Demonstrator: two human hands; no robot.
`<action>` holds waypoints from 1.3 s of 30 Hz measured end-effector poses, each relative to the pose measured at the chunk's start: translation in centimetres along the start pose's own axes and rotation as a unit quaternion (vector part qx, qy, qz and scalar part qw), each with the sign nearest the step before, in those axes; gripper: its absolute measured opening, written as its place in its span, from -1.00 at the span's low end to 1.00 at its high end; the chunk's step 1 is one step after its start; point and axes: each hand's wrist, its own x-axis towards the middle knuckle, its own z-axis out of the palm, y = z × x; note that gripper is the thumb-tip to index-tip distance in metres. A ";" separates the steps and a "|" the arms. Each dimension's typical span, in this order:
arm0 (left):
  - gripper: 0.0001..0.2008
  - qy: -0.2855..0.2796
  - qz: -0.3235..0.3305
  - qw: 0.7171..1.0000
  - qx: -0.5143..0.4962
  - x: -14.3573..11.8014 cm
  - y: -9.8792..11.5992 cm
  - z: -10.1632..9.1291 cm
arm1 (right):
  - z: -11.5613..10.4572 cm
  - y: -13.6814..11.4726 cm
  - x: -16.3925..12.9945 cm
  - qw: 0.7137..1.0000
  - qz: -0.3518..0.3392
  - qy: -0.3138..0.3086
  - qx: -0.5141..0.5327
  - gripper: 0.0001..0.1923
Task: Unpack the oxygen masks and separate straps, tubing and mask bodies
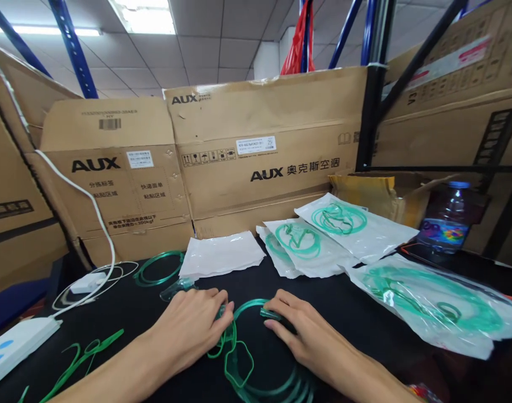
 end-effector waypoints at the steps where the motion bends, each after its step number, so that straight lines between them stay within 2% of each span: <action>1: -0.66 0.021 0.009 1.000 0.018 0.2 0.1 0.0 | -0.2 0.0 0.1 1.000 0.002 0.000 0.014 -0.79; 5: -0.72 0.137 0.087 0.986 0.034 -0.9 1.1 -0.8 | -1.0 0.3 0.3 0.999 0.014 0.010 0.030 -0.64; 8: -0.73 0.222 0.172 0.960 0.018 -2.2 3.0 -0.4 | -1.6 1.1 -0.3 0.999 0.011 0.046 0.006 -0.62; 10: -0.71 0.261 0.219 0.940 0.024 -2.5 4.7 1.1 | -2.1 1.9 -1.2 0.997 0.010 0.073 -0.009 -0.62; 13: -0.72 0.291 0.218 0.930 0.051 -1.7 7.3 4.5 | -2.8 3.0 -2.7 0.994 0.025 0.102 -0.020 -0.62; 15: -0.72 0.301 0.216 0.926 0.066 -0.8 8.8 6.2 | -3.2 3.4 -3.3 0.993 0.039 0.115 -0.007 -0.63; 17: -0.72 0.292 0.246 0.922 0.067 -0.1 9.9 6.3 | -3.7 3.6 -3.6 0.988 0.058 0.140 0.024 -0.63; 19: -0.73 0.253 0.276 0.926 0.044 0.4 10.3 4.6 | -3.9 3.9 -3.6 0.978 0.082 0.181 0.061 -0.62; 21: -0.76 0.185 0.261 0.948 -0.004 0.7 9.9 1.4 | -4.1 4.5 -3.5 0.966 0.107 0.219 0.086 -0.60; 23: -0.78 0.108 0.196 0.972 -0.077 1.3 8.5 -2.6 | -4.0 5.2 -3.5 0.961 0.119 0.231 0.094 -0.58; 25: -0.76 0.071 0.137 0.966 -0.208 2.3 6.1 -6.2 | -3.7 6.0 -3.6 0.962 0.117 0.231 0.085 -0.58; 26: -0.75 0.041 0.118 0.953 -0.274 2.9 4.5 -7.7 | -3.6 6.4 -3.7 0.963 0.111 0.232 0.077 -0.58; 28: -0.69 -0.011 0.073 0.935 -0.346 4.1 1.1 -9.9 | -3.3 7.0 -3.8 0.966 0.101 0.229 0.060 -0.59; 31: -0.67 -0.015 0.041 0.919 -0.392 5.0 -4.2 -11.8 | -2.9 7.3 -4.0 0.968 0.096 0.227 0.039 -0.59; 33: -0.64 0.004 -0.001 0.921 -0.390 5.0 -7.6 -12.5 | -2.7 7.3 -4.0 0.969 0.097 0.228 0.029 -0.58; 34: -0.60 0.016 -0.030 0.933 -0.359 4.8 -9.2 -12.8 | -2.6 7.2 -4.0 0.969 0.096 0.226 0.026 -0.58; 36: -0.53 0.061 -0.083 0.967 -0.233 4.3 -12.2 -13.1 | -2.6 7.1 -4.0 0.971 0.094 0.218 0.021 -0.59; 39: -0.50 0.109 -0.145 0.974 -0.134 3.7 -15.5 -12.3 | -2.6 7.1 -4.0 0.973 0.094 0.210 0.011 -0.59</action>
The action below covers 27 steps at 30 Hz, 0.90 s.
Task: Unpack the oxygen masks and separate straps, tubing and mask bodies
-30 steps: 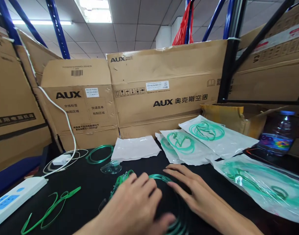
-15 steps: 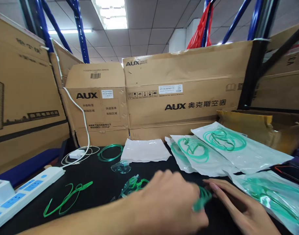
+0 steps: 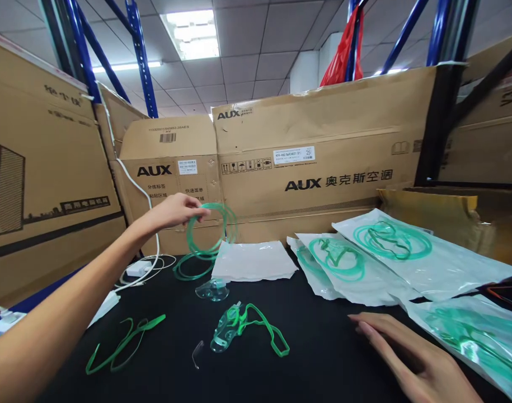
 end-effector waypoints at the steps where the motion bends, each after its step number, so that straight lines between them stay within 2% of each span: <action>1: -0.51 0.021 -0.015 0.999 0.025 -0.1 -0.9 0.6 | 0.0 0.0 0.0 1.000 -0.002 0.001 -0.003 -0.60; 4: -0.61 0.052 -0.053 0.992 0.106 -1.1 -3.0 4.2 | -0.1 -0.1 0.0 1.000 -0.012 0.005 -0.008 -0.60; 8: -0.83 -0.042 -0.057 0.985 0.156 -3.5 -4.6 10.3 | -0.2 -0.9 0.0 1.000 -0.015 0.004 -0.009 -0.59; 11: -0.81 -0.086 -0.044 0.982 0.160 -4.6 -5.2 12.4 | -0.3 -1.6 0.1 1.000 -0.013 0.008 -0.007 -0.57; 13: -0.79 -0.095 -0.041 0.982 0.159 -4.7 -5.3 12.5 | -0.4 -2.0 0.2 1.000 -0.005 0.010 -0.001 -0.55; 16: -0.79 -0.087 -0.046 0.982 0.161 -4.7 -4.5 11.5 | -0.4 -2.2 0.3 1.000 0.003 0.010 0.005 -0.53; 21: -0.64 -0.053 -0.022 0.991 0.119 -6.5 -0.3 9.3 | 0.0 -3.4 0.5 0.999 -0.032 -0.036 0.006 -0.62; 23: -0.57 -0.077 0.002 0.995 0.069 -8.0 1.7 8.9 | 0.5 -5.0 0.9 0.995 -0.063 -0.077 0.024 -0.67; 24: -0.55 -0.108 0.012 0.994 0.029 -8.9 2.6 8.9 | 0.9 -6.0 1.3 0.991 -0.077 -0.100 0.033 -0.68; 27: -0.43 -0.189 0.016 0.981 -0.038 -11.4 4.5 10.1 | 2.0 -9.2 2.8 0.980 -0.106 -0.155 0.059 -0.72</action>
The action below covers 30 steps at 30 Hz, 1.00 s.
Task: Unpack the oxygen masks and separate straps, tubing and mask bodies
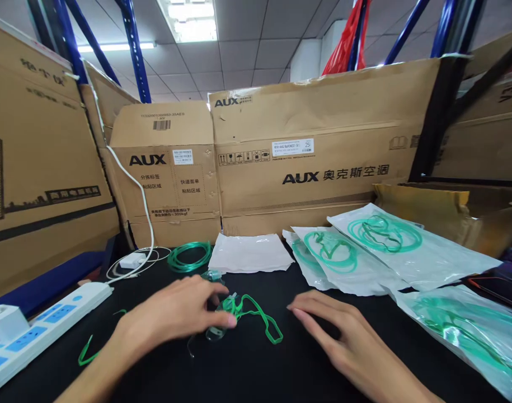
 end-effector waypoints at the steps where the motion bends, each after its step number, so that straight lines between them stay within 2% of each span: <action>1: -0.41 -0.002 0.001 1.000 -0.008 -0.3 0.3 0.8 | 0.2 -0.7 0.9 1.000 -0.007 -0.010 0.007 -0.73; 5: -0.53 0.018 0.057 0.997 -0.056 -0.3 0.7 2.9 | 1.1 -2.3 4.0 0.999 0.004 -0.019 0.032 -0.71; 9: -0.50 0.046 0.124 0.985 -0.113 0.4 1.8 2.6 | 2.3 -2.0 5.2 0.989 0.041 -0.060 0.130 -0.64; 13: -0.46 0.105 0.187 0.960 -0.182 0.7 3.3 2.0 | 2.8 -1.8 5.1 0.953 0.071 -0.115 0.271 -0.60; 17: -0.65 0.167 0.225 0.929 -0.241 1.0 3.8 2.4 | 2.6 -2.1 5.0 0.904 0.092 -0.143 0.391 -0.54; 19: -0.71 0.202 0.211 0.922 -0.252 1.3 3.6 2.8 | 2.7 -2.0 5.1 0.897 0.096 -0.124 0.413 -0.56; 22: -0.73 0.258 0.161 0.921 -0.245 1.6 3.0 3.0 | 3.1 -1.7 5.3 0.895 0.124 -0.077 0.422 -0.60; 24: -0.82 0.281 0.124 0.920 -0.243 1.6 2.8 2.9 | 3.4 -1.6 5.3 0.891 0.147 -0.051 0.426 -0.61; 26: -0.90 0.274 0.092 0.924 -0.249 1.4 2.8 2.7 | 3.4 -1.7 5.3 0.886 0.160 -0.038 0.433 -0.61; 27: -0.88 0.260 0.082 0.928 -0.254 1.3 2.9 2.7 | 3.4 -1.7 5.3 0.885 0.162 -0.036 0.436 -0.61; 30: -0.81 0.200 0.094 0.938 -0.266 1.2 3.4 2.8 | 3.2 -2.1 5.3 0.891 0.152 -0.026 0.427 -0.63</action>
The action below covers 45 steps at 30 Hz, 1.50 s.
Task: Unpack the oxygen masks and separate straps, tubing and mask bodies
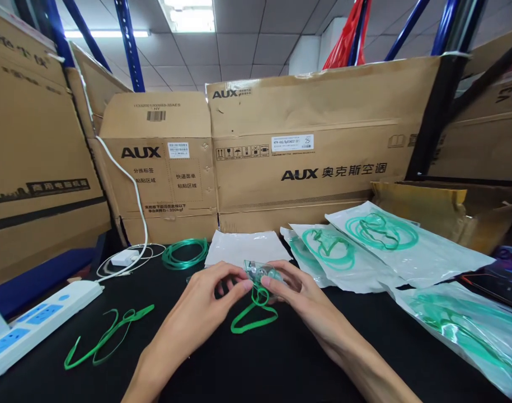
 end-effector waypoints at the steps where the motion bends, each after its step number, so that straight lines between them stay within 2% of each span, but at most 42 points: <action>1: -0.81 -0.017 0.006 1.000 -0.006 -0.1 0.1 0.2 | 0.0 -0.1 0.0 1.000 -0.009 0.011 -0.011 -0.64; 5: -0.81 -0.044 0.012 0.999 -0.007 -0.2 0.5 1.0 | 0.0 0.0 0.0 0.998 -0.016 0.042 -0.049 -0.61; 9: -0.83 -0.073 -0.005 0.997 -0.009 -0.2 0.6 1.0 | 0.0 0.3 0.0 0.999 -0.019 0.002 -0.043 -0.59; 13: -0.86 -0.083 0.022 0.996 0.003 -0.3 0.8 1.2 | 0.1 0.3 0.0 0.999 -0.020 -0.045 -0.005 -0.62; 15: -0.83 -0.080 0.030 0.996 0.021 -0.4 0.8 1.4 | 0.1 0.2 0.0 0.998 -0.022 -0.057 -0.013 -0.63; 20: -0.87 -0.056 0.024 0.998 0.029 -0.6 0.6 1.3 | 0.1 -0.1 0.2 0.994 -0.051 -0.023 -0.092 -0.71; 24: -0.89 -0.039 0.030 0.998 0.042 -0.4 0.2 0.1 | 0.0 -0.3 0.3 0.996 -0.050 -0.004 -0.079 -0.67; 29: -0.85 -0.012 -0.007 0.997 0.075 -0.3 -0.4 -1.0 | -0.3 -0.1 0.3 0.998 -0.046 0.003 -0.043 -0.68; 33: -0.94 -0.020 0.017 0.999 0.043 -0.4 0.2 -0.1 | -0.1 0.0 0.2 0.997 -0.036 -0.019 -0.061 -0.70; 39: -0.94 -0.011 0.047 0.998 0.034 -0.3 0.6 1.0 | 0.1 0.2 0.4 0.992 -0.080 -0.037 -0.094 -0.78; 45: -0.92 0.003 0.058 0.997 0.043 -0.2 0.4 1.3 | 0.1 0.6 0.5 0.986 -0.101 -0.002 -0.130 -0.82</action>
